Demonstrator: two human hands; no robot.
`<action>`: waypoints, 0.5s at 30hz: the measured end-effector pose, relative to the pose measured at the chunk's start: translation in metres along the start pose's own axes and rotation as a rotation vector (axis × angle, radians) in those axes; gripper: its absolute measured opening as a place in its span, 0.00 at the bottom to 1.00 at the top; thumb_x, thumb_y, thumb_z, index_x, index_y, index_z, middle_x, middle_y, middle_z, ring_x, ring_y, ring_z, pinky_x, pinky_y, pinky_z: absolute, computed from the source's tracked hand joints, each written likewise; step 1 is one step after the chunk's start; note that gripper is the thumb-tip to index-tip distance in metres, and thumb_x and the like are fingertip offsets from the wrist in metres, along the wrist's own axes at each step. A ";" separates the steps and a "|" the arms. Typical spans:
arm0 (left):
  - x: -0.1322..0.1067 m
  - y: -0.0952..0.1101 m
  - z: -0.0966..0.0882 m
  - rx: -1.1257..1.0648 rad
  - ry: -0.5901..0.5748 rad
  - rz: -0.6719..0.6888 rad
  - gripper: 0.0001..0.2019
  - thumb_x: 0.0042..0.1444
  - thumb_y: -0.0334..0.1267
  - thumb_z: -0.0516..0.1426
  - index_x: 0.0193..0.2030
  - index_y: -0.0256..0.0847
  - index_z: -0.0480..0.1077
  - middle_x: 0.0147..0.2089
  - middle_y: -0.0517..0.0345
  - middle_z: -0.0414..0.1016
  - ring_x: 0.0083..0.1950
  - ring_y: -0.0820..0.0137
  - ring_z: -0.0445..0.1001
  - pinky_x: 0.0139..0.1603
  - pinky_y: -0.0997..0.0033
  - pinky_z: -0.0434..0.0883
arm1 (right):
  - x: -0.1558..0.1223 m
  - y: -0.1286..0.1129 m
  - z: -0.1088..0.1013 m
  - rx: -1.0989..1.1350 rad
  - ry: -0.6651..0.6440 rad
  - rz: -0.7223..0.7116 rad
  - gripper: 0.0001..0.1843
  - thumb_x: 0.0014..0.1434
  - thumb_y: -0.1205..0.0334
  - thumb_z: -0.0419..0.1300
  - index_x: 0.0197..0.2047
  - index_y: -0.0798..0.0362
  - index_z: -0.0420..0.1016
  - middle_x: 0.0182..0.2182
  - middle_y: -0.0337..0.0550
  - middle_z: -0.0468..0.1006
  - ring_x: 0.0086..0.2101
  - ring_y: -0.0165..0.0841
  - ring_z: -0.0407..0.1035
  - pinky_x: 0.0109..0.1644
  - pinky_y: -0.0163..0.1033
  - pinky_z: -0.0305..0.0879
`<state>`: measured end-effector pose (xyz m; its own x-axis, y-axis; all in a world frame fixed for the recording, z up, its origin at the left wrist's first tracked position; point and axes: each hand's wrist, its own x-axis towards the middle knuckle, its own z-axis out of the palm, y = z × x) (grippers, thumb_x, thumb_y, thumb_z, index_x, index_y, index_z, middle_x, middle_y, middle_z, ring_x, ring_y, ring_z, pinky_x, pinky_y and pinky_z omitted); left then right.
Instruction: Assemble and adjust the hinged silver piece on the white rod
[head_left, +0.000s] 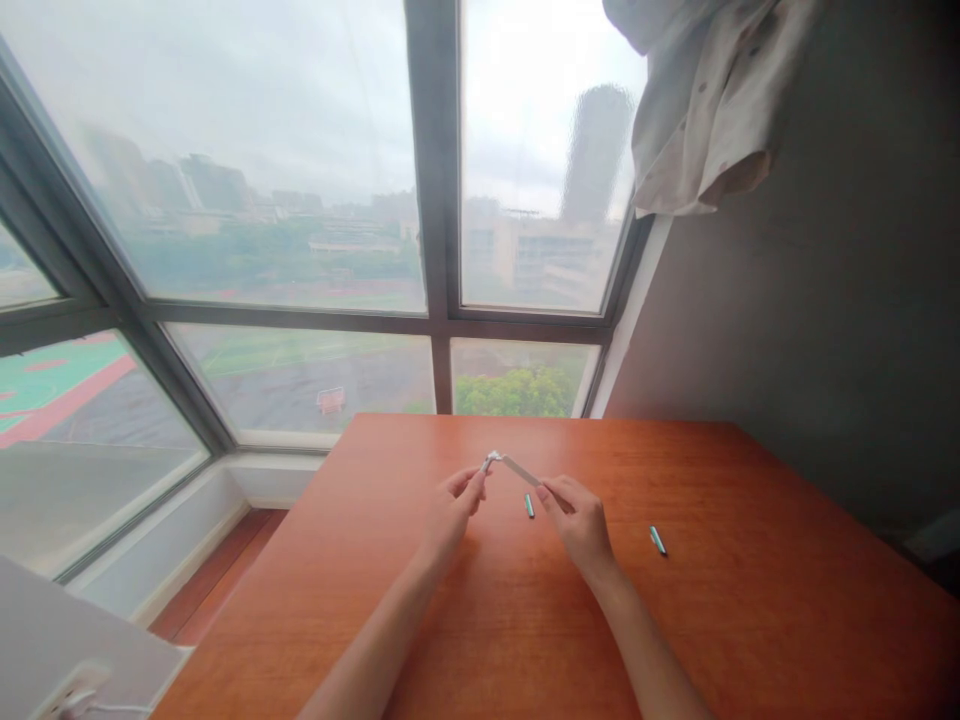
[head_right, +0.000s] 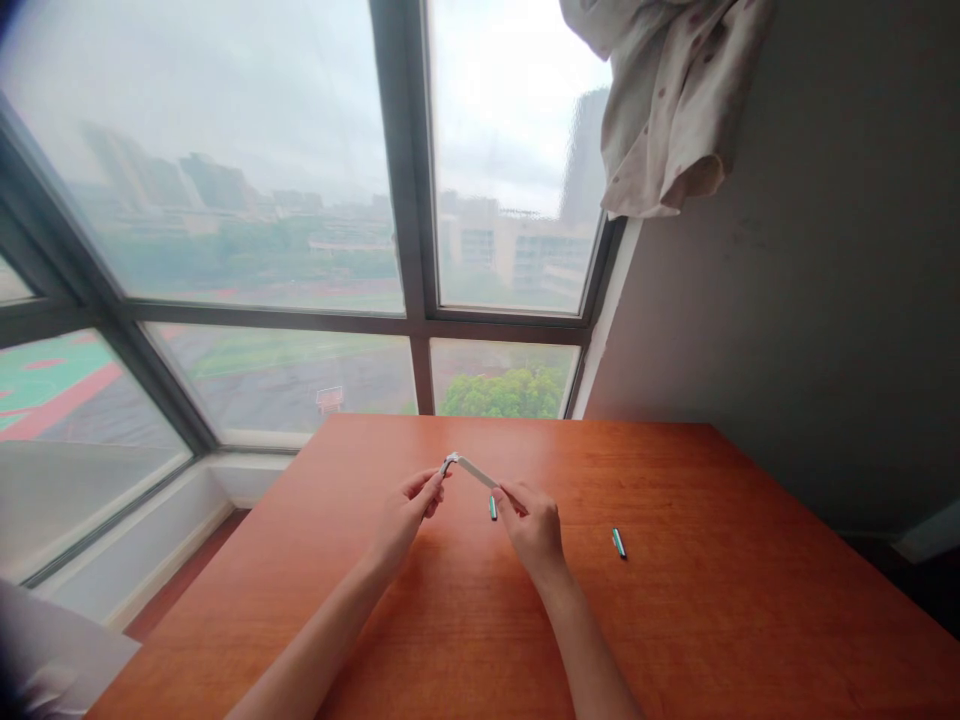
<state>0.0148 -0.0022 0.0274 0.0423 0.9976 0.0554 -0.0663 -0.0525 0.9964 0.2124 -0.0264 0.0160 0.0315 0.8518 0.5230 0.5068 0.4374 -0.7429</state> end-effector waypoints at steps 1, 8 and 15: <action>0.000 0.000 0.000 0.005 0.001 0.001 0.25 0.49 0.56 0.59 0.43 0.35 0.76 0.24 0.59 0.66 0.22 0.76 0.59 0.23 0.76 0.56 | 0.000 0.000 0.001 -0.002 -0.007 -0.006 0.18 0.62 0.50 0.53 0.38 0.53 0.79 0.29 0.45 0.76 0.30 0.35 0.69 0.33 0.36 0.64; -0.001 0.001 0.000 0.005 0.016 0.009 0.23 0.49 0.54 0.59 0.43 0.35 0.76 0.24 0.60 0.66 0.24 0.75 0.60 0.24 0.75 0.57 | -0.002 0.003 0.003 -0.031 -0.010 0.003 0.18 0.63 0.51 0.52 0.39 0.53 0.79 0.29 0.46 0.76 0.30 0.35 0.68 0.34 0.36 0.64; -0.002 0.001 0.001 0.030 0.018 0.012 0.24 0.49 0.54 0.59 0.43 0.35 0.76 0.24 0.60 0.66 0.24 0.75 0.60 0.25 0.75 0.58 | -0.003 0.002 0.005 -0.022 -0.012 0.003 0.19 0.63 0.51 0.53 0.38 0.53 0.80 0.29 0.46 0.77 0.30 0.35 0.69 0.34 0.36 0.64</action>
<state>0.0161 -0.0046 0.0281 0.0236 0.9975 0.0668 -0.0368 -0.0659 0.9971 0.2095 -0.0263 0.0112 0.0232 0.8565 0.5157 0.5251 0.4285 -0.7353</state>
